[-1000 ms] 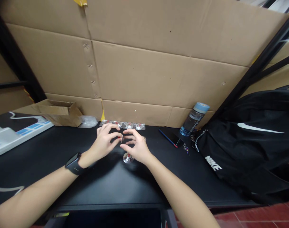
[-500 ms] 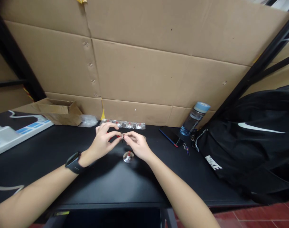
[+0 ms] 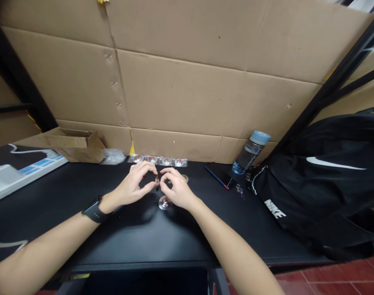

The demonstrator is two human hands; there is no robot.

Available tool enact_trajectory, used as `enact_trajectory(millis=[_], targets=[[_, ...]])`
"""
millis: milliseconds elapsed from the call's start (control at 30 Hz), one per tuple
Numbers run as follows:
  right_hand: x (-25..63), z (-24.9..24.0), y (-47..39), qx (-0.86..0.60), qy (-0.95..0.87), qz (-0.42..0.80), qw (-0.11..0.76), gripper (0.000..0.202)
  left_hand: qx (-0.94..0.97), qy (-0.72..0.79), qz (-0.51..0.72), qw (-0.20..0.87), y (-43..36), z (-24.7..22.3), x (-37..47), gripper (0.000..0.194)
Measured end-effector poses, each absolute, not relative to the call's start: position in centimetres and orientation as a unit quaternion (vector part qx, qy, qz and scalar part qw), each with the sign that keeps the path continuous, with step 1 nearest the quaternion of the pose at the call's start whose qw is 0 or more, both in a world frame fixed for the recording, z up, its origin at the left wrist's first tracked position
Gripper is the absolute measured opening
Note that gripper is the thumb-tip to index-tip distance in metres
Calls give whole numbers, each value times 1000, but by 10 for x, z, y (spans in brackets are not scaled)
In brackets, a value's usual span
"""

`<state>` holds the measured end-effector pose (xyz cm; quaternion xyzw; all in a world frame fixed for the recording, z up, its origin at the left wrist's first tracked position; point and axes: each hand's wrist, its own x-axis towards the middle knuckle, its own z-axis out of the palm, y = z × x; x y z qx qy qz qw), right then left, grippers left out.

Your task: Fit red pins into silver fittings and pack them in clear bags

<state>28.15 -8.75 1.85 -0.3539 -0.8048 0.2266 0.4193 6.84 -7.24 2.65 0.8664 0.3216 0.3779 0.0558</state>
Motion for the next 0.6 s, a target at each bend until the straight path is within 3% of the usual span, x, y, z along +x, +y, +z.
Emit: enact_trajectory(millis=[433,600], targets=[[287,20,-86,-362,-831,166,388,6,884,334,313,94,-61,10,68,11],[300,28,-90,-411,-857,143,275,13,883,359,296,63,-57,11,63,10]])
